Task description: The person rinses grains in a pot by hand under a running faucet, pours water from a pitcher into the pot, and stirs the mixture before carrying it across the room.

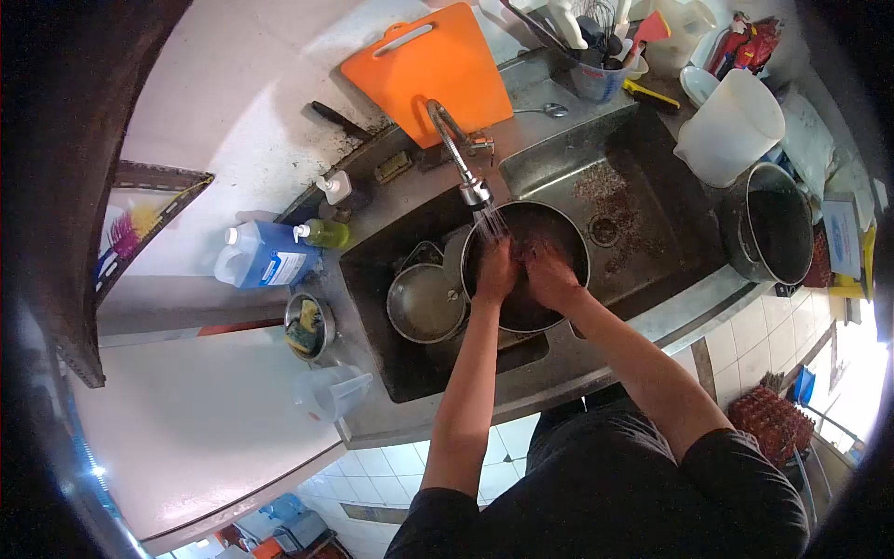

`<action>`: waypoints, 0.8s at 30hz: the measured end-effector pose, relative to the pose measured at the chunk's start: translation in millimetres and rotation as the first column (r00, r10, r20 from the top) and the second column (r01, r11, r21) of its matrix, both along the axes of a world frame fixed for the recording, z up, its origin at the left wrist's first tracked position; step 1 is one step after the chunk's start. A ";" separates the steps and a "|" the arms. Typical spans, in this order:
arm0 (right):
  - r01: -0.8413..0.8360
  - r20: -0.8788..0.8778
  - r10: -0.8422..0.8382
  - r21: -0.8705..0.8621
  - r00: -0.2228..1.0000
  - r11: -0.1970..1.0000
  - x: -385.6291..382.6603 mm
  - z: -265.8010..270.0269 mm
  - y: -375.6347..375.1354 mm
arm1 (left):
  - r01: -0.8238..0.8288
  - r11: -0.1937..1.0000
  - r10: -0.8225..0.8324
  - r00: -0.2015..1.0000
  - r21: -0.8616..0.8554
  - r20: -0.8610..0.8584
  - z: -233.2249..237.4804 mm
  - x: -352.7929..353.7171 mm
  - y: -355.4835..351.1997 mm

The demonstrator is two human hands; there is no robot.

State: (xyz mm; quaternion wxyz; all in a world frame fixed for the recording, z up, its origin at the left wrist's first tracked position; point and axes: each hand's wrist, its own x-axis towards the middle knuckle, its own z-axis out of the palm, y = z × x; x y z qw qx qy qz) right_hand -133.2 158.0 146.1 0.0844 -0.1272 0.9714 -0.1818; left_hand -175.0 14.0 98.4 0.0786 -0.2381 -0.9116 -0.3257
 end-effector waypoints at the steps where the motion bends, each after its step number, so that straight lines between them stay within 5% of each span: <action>1: -0.001 0.003 0.001 0.044 1.000 0.999 -2.4 0.8 0.3 | 0.001 1.000 -0.001 1.000 -0.001 0.000 -3.8 0.6 -1.4; 3: -0.010 0.097 0.007 0.026 0.995 1.000 -11.1 -32.7 -1.5 | 0.023 0.957 0.049 0.970 -0.289 0.238 -9.5 1.6 -3.9; 5: -0.016 0.188 0.014 0.011 0.982 1.000 -13.7 -71.1 -1.9 | -0.016 0.939 0.107 0.963 -0.342 0.248 -35.6 2.4 -1.2; 7: -0.266 0.179 0.239 0.143 0.954 0.953 -10.8 -93.8 -1.3 | -0.052 0.917 0.163 0.953 -0.395 0.253 -37.6 5.9 0.8; 8: -0.266 0.176 0.240 0.144 0.955 0.953 -8.7 -81.8 -0.7 | -0.027 0.927 0.147 0.943 -0.373 0.298 -24.5 11.0 3.2; 10: 0.017 0.263 -0.023 0.025 0.965 1.000 -0.4 -27.4 5.3 | -0.005 0.937 0.131 0.932 -0.350 0.338 -1.3 15.7 4.4; 14: -0.101 -0.017 0.107 0.210 0.994 0.973 6.1 19.4 20.3 | 0.002 0.972 0.070 0.952 -0.236 0.297 40.6 15.9 -6.8; 16: 0.014 0.180 -0.006 -0.046 0.984 0.999 -9.5 23.0 23.3 | -0.012 0.985 0.056 0.966 -0.172 0.254 45.3 19.6 -9.4; 17: 0.013 0.182 -0.004 -0.049 0.983 0.999 -15.1 18.2 22.8 | -0.185 0.982 0.187 0.923 -0.038 0.335 45.4 21.0 -9.4; 18: 0.107 0.160 -0.065 -0.274 0.985 0.956 -21.8 10.2 20.8 | -0.361 0.929 0.295 0.855 0.082 0.426 48.6 20.5 -8.5; 19: 0.186 0.150 -0.128 -0.484 0.980 0.855 -28.9 2.8 19.3 | -0.360 0.929 0.296 0.857 0.080 0.422 51.8 18.0 -6.8; 20: 0.185 0.147 -0.128 -0.488 0.981 0.853 -36.0 0.7 16.9 | -0.423 0.899 0.306 0.789 0.110 0.532 62.2 14.0 -2.2; 22: 0.352 0.306 -0.190 -0.663 0.933 0.660 -46.1 -4.1 9.9 | -0.487 0.864 0.308 0.711 0.126 0.632 61.1 5.0 3.3; 24: 0.338 0.246 -0.232 -0.709 0.941 0.619 -47.2 -4.7 7.2 | -0.704 0.510 -0.023 0.562 0.494 0.826 40.1 -4.5 11.9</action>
